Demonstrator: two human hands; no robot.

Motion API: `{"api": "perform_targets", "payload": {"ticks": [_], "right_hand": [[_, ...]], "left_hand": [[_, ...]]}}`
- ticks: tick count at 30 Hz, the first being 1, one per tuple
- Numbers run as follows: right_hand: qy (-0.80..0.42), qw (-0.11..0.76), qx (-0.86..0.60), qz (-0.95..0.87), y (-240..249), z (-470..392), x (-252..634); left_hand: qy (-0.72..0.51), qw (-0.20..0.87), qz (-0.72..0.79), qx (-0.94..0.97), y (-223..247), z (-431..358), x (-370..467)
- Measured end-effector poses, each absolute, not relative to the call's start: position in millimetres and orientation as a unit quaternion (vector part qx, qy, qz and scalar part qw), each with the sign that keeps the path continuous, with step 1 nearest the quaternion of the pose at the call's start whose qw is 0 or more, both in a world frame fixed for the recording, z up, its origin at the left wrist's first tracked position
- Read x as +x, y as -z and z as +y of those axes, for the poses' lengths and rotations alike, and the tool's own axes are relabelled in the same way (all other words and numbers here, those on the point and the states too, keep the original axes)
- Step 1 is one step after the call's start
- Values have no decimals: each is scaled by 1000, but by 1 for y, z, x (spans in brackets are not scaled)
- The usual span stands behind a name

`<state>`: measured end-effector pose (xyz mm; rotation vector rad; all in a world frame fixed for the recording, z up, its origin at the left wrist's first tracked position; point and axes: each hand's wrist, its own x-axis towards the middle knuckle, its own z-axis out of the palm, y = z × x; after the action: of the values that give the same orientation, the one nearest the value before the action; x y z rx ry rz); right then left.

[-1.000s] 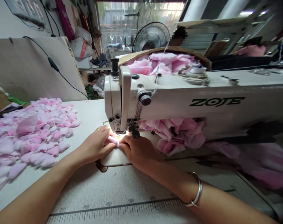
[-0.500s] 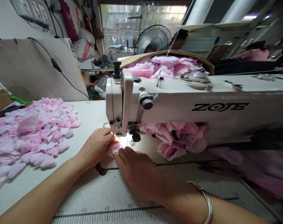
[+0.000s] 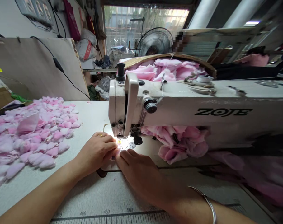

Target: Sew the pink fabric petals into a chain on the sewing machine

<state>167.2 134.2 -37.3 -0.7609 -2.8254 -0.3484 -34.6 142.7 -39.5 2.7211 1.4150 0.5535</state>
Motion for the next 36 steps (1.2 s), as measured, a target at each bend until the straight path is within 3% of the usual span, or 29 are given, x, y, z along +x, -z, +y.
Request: {"api": "perform_targets", "payload": {"ticks": [7, 18, 23, 28, 36], "right_hand": [[-134, 152, -367, -908, 39, 163, 187], [-147, 161, -396, -892, 46, 184, 192], [-160, 169, -404, -885, 43, 183, 190], [-164, 176, -396, -886, 41, 182, 190], [-157, 190, -398, -884, 37, 177, 189]], "left_hand": [[-184, -22, 454, 871, 41, 142, -36], [-251, -35, 545, 799, 20, 132, -52], [-185, -84, 654, 729, -4, 106, -93], [-108, -112, 701, 696, 10, 92, -117], [-144, -61, 678, 718, 13, 86, -109]]}}
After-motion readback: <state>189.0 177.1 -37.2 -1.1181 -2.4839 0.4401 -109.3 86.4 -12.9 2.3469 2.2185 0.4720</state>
